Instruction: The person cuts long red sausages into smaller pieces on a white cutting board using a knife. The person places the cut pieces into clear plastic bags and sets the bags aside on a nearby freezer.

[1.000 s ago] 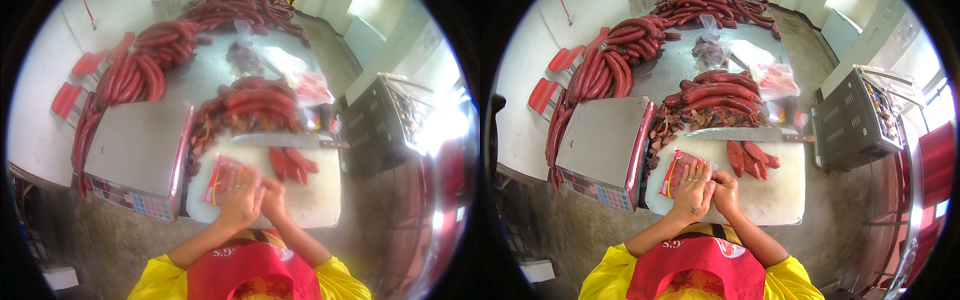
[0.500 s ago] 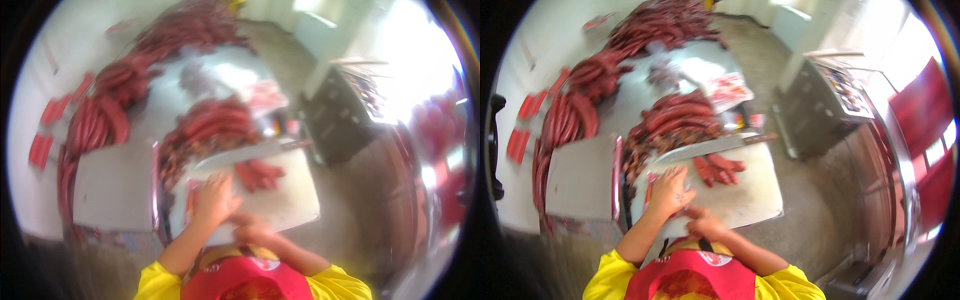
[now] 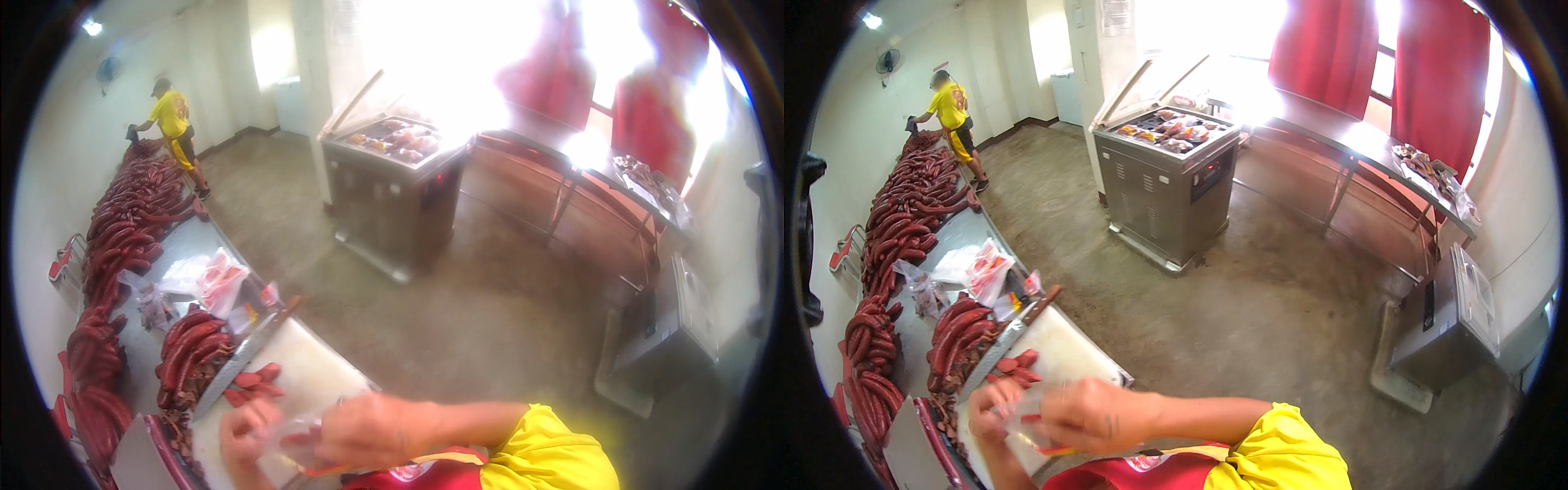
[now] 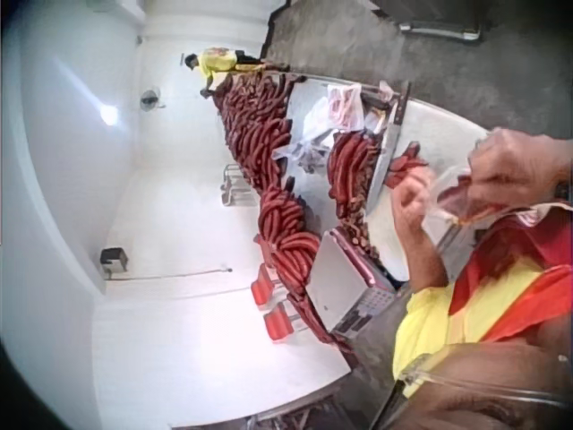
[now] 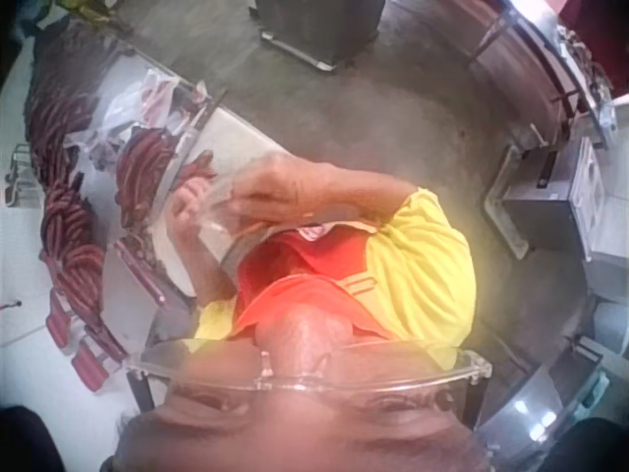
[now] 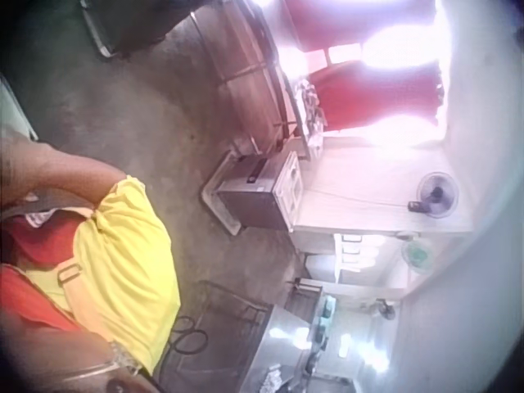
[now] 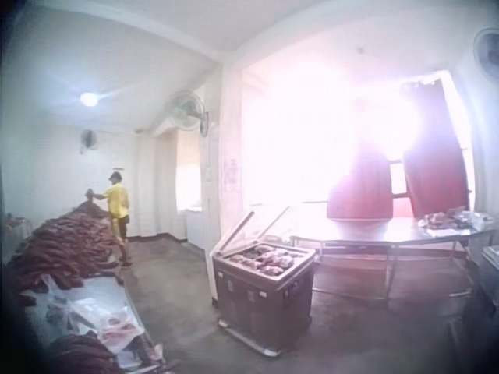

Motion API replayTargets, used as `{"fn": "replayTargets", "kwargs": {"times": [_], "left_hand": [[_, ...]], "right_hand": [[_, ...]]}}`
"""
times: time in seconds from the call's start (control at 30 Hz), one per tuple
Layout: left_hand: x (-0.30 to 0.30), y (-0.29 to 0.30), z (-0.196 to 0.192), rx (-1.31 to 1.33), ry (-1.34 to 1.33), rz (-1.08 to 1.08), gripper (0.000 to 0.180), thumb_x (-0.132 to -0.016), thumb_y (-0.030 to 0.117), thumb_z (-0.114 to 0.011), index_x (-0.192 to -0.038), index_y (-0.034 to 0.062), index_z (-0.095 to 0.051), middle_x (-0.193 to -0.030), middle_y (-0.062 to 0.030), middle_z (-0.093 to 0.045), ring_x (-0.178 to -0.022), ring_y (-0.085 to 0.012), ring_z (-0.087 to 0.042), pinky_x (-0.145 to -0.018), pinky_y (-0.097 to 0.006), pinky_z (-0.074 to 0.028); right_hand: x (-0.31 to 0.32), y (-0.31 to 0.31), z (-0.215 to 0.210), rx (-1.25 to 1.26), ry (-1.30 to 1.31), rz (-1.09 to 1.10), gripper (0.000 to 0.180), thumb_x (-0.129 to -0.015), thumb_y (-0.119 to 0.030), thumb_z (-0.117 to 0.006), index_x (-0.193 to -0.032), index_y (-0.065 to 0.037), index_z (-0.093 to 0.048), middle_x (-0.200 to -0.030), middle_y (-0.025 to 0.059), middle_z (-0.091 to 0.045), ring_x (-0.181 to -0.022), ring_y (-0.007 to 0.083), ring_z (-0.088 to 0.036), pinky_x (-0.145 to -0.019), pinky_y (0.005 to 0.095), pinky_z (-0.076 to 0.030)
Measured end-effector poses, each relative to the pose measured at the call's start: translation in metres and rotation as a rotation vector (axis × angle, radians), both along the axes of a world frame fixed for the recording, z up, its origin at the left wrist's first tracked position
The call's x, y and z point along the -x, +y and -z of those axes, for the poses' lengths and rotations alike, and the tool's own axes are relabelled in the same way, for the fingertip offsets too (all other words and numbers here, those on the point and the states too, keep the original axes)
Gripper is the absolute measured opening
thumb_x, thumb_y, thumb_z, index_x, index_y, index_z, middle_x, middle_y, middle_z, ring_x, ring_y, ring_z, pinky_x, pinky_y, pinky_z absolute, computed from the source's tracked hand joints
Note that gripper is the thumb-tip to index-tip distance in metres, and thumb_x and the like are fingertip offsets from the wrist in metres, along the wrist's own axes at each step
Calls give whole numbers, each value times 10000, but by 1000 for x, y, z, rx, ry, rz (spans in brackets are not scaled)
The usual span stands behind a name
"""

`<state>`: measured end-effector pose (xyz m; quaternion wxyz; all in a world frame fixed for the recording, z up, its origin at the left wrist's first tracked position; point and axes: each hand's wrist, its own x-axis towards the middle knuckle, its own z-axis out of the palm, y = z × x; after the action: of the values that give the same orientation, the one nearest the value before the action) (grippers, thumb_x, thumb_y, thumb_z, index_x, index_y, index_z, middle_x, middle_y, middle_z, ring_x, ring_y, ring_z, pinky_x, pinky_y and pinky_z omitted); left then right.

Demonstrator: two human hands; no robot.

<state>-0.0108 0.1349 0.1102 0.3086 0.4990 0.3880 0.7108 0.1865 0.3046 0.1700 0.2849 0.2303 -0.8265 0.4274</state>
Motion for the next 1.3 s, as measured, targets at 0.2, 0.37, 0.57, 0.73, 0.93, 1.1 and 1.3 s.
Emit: {"fn": "replayTargets", "kwargs": {"times": [0.2,0.37,0.57,0.73,0.93,1.1,1.3], "left_hand": [[-165,176,78,382,-659,422,724,-731,299,-767,-1317,-4,-468,-1143,-146,-632,-1022,-219,-624,-890,-399,-518],[-211,265,76,601,-523,278,496,-746,-94,-681,-1220,-16,-556,-1026,-117,-670,-887,-173,-659,-792,-314,-547],[-192,381,101,687,-330,193,401,-768,-56,-715,-1154,-36,-605,-1008,-83,-676,-886,-149,-650,-798,-295,-539],[-136,498,116,621,-429,209,306,-804,9,-713,-1102,-23,-651,-974,-77,-688,-850,-140,-652,-767,-285,-536],[-49,609,101,512,-538,167,231,-849,61,-681,-1078,29,-689,-943,-63,-694,-794,-123,-653,-698,-270,-532],[5,695,121,584,-660,-107,209,-878,142,-676,-1042,13,-687,-966,-85,-701,-854,-166,-661,-778,-309,-538],[95,769,131,207,-773,-793,376,-934,282,-610,-1252,85,-577,-1060,-73,-674,-893,-187,-645,-775,-328,-519]], "right_hand": [[-106,157,28,630,-380,644,263,-925,-248,-634,-828,-10,-581,-666,31,-497,-642,90,-450,-567,293,-433],[-180,233,89,967,-385,710,444,-874,-191,-708,-1240,-44,-503,-978,44,-647,-882,118,-592,-794,277,-498],[-162,331,137,1135,-643,442,668,-803,-168,-792,-1352,-47,-429,-1138,62,-639,-1041,118,-581,-892,292,-482],[-100,448,137,995,-664,565,597,-818,-174,-780,-1328,-39,-502,-1069,55,-671,-937,90,-607,-808,262,-508],[-1,580,98,1163,-825,479,327,-882,-172,-699,-1161,-6,-662,-1021,41,-696,-897,103,-623,-806,262,-510],[67,691,105,760,-916,487,307,-936,-309,-643,-1020,-25,-723,-871,-8,-710,-784,38,-581,-696,229,-504],[216,936,125,-783,-529,685,221,-956,-159,-434,-921,-44,-620,-795,130,-660,-759,353,-644,-627,430,-506]]}}
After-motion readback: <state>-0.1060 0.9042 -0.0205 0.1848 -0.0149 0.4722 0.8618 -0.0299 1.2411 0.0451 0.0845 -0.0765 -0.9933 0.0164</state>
